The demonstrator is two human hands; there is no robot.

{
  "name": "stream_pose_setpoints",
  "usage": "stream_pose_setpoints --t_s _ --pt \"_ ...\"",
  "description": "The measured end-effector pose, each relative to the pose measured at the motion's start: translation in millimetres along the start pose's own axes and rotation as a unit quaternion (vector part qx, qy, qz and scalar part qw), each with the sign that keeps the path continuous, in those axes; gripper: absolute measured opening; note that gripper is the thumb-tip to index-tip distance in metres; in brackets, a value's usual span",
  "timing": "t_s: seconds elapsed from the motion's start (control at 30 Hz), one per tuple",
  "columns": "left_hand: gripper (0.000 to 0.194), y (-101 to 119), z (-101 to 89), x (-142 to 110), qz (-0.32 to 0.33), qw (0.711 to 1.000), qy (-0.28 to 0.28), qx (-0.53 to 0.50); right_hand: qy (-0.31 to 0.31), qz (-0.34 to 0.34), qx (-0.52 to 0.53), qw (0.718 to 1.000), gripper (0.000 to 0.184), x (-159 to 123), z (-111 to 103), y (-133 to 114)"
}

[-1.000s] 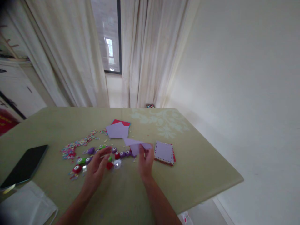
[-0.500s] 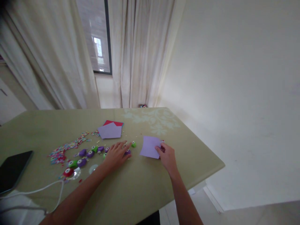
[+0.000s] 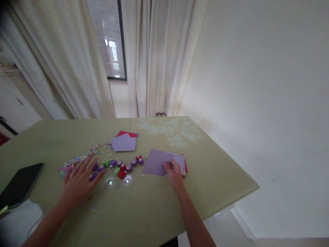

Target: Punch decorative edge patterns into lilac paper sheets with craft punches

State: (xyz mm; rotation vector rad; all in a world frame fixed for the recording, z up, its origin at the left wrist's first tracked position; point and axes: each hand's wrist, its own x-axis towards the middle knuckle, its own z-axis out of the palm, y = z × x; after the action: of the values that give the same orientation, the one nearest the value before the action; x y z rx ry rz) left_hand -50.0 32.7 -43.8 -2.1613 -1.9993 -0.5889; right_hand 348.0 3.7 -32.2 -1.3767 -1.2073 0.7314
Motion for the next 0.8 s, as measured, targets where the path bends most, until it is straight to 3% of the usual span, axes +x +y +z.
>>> stream_pose_setpoints --t_s 0.07,0.13,0.23,0.3,0.5,0.8 --pt "0.071 -20 3.9 -10 -0.01 0.999 -0.031 -0.005 -0.055 -0.004 0.012 0.998 0.036 17 24 0" --pt "0.072 -24 9.7 -15 0.023 0.998 -0.057 -0.026 -0.091 -0.017 0.018 0.996 0.032 33 53 1" --pt "0.072 -6 17.5 -14 0.06 0.994 -0.066 -0.069 -0.1 -0.034 0.019 0.994 0.027 47 93 7" --pt "0.074 13 20.8 -9 0.082 0.99 -0.071 -0.088 -0.09 -0.036 0.022 0.995 0.026 47 108 13" --pt "0.104 75 30.1 16 0.132 0.982 -0.111 -0.08 -0.056 -0.014 0.066 0.996 0.033 40 107 31" --pt "0.092 128 45.9 39 0.168 0.978 -0.089 -0.09 0.056 0.074 0.214 0.972 0.055 65 109 50"
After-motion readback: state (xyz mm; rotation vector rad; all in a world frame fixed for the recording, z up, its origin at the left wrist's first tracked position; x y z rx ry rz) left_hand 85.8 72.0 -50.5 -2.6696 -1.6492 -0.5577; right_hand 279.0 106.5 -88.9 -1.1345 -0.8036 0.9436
